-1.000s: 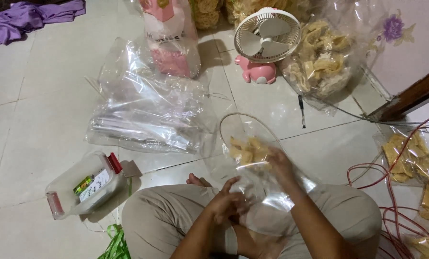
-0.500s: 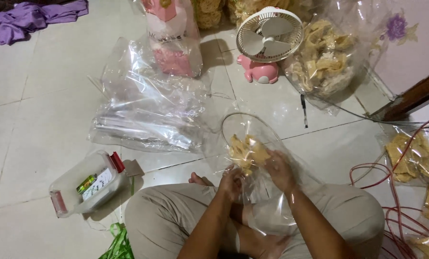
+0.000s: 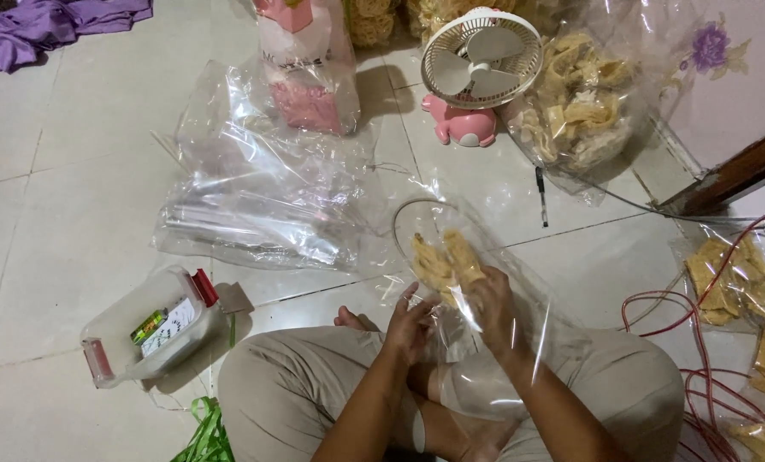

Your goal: The person sits on the floor and places stacks of flat, yellowish food items into clear plastic bags. They arrange the items inside each bag and set the filled bags aside. The person repeats this process with multiple bags.

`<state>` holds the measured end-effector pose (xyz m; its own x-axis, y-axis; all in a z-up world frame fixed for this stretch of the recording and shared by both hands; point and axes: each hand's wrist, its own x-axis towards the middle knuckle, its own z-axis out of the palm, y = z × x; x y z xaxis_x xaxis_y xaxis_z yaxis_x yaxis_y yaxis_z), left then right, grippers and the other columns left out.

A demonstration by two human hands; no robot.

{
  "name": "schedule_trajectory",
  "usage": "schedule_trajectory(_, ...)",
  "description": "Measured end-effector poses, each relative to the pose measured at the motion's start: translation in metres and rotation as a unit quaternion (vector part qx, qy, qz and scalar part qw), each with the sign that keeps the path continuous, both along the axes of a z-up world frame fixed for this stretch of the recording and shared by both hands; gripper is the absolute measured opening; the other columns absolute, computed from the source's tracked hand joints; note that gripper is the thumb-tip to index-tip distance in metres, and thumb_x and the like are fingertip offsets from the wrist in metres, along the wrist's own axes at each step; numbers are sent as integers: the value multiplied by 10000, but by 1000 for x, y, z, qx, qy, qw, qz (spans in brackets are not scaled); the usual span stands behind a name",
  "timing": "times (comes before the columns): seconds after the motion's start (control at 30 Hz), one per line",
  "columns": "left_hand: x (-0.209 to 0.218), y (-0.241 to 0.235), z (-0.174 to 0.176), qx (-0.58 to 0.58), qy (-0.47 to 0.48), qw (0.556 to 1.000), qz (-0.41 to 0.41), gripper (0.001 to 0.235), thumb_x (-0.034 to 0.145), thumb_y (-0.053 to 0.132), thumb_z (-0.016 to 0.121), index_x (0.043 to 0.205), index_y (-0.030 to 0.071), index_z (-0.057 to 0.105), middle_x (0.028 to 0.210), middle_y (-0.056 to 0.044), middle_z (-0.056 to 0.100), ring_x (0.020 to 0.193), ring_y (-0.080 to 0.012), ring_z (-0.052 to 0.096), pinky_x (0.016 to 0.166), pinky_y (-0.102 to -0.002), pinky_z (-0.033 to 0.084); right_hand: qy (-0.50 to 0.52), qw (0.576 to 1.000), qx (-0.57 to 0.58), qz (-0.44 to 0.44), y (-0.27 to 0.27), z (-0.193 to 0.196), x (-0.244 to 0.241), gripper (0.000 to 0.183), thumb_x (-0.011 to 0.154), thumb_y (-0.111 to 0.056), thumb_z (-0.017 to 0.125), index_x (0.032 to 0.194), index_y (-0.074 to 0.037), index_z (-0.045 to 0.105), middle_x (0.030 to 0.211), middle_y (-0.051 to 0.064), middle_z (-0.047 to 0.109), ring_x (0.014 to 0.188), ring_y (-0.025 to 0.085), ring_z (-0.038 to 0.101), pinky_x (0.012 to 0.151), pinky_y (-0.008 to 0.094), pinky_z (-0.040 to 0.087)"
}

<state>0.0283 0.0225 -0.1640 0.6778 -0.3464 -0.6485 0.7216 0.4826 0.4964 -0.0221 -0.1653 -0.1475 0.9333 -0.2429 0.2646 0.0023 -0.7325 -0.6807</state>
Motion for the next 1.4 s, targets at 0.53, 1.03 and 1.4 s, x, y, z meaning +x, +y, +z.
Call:
schedule_trajectory(0.53, 2, 3, -36, 3, 29, 999, 24, 661, 946, 158, 651, 1547, 273, 401, 1184, -96, 661, 901, -218, 679, 620, -247, 542, -44, 995, -83, 26, -18, -40, -4, 729, 779, -40, 665, 1477, -65, 460, 1357, 191, 627, 1226, 338, 650, 1087, 418, 503)
schedule_trajectory(1.03, -2, 8, 28, 90, -7, 996, 4, 450, 943, 274, 757, 1360, 232, 593, 956, -93, 653, 750, -205, 668, 502, -232, 475, 130, 984, 118, 34, -8, 8, 9, 604, 828, -234, 734, 1379, -70, 548, 1310, 218, 629, 1239, 362, 643, 1181, 444, 418)
schedule_trajectory(1.4, 1, -1, -11, 77, -96, 989, -83, 739, 849, 111, 842, 1472, 255, 470, 1065, -112, 739, 808, -212, 728, 549, -243, 530, 321, 882, 324, -117, 15, 98, 26, 499, 890, -549, 656, 1339, -338, 606, 1141, 184, 711, 928, 299, 770, 851, 389, 587)
